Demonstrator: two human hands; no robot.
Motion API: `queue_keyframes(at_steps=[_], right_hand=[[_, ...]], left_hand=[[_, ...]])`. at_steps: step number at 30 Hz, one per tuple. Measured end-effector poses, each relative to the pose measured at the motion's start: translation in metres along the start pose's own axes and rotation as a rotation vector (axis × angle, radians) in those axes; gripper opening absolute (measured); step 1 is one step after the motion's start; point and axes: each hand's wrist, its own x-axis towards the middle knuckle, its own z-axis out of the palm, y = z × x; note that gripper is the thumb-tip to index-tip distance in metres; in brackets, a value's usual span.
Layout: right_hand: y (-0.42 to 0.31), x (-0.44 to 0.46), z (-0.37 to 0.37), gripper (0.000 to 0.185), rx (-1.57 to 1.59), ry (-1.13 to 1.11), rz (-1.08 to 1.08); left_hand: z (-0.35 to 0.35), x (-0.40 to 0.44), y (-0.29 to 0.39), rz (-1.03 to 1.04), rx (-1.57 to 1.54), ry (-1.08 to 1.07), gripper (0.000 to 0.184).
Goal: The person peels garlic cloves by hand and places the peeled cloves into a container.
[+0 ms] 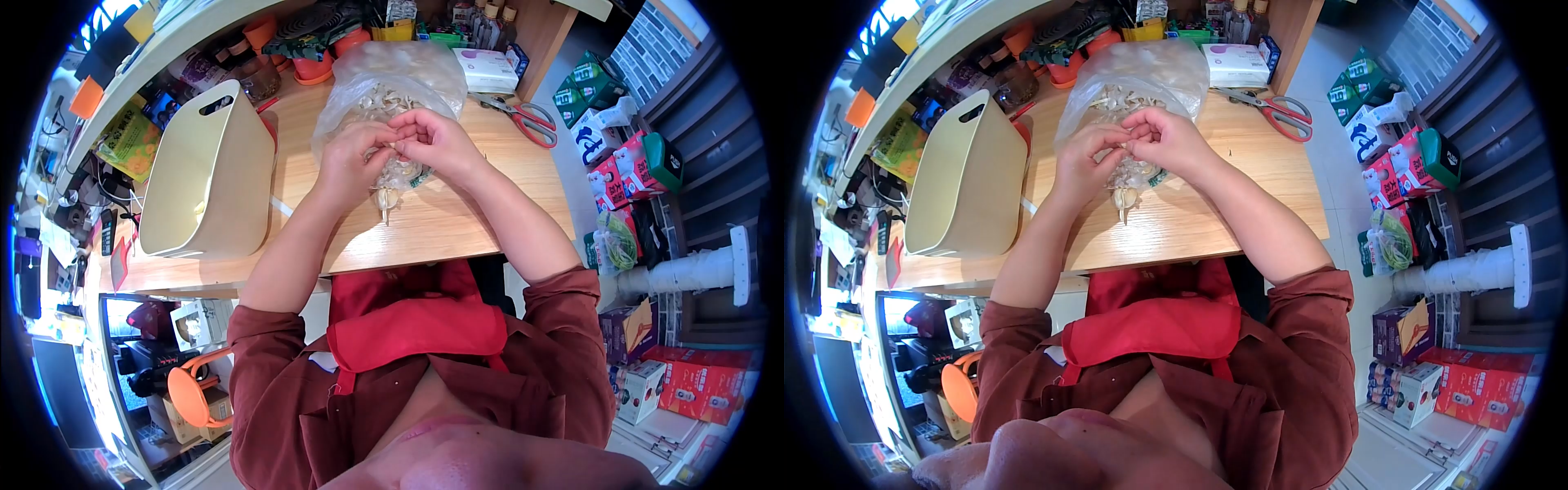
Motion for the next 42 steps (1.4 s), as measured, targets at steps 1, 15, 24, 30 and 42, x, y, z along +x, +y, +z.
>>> queue_keyframes(at_steps=[1,15,24,30,42], right_hand=[[0.0,0.0,0.0,0.028,0.003,-0.001,0.001],[-0.004,-0.001,0.001,0.031,0.016,-0.001,0.024],[-0.003,-0.001,0.001,0.034,0.057,0.023,0.052],[-0.003,0.0,0.001,0.033,0.077,0.049,0.081],[-0.005,-0.002,0.003,0.026,-0.017,0.106,0.093]], left_hand=[[0.0,0.0,0.0,-0.004,-0.004,-0.003,0.023],[-0.001,0.001,0.002,0.02,0.012,-0.003,0.024],[0.001,0.0,0.0,0.029,-0.007,0.016,0.021],[-0.001,0.001,0.008,0.028,0.003,-0.026,0.022],[-0.005,0.007,0.009,0.107,0.079,0.073,0.021]])
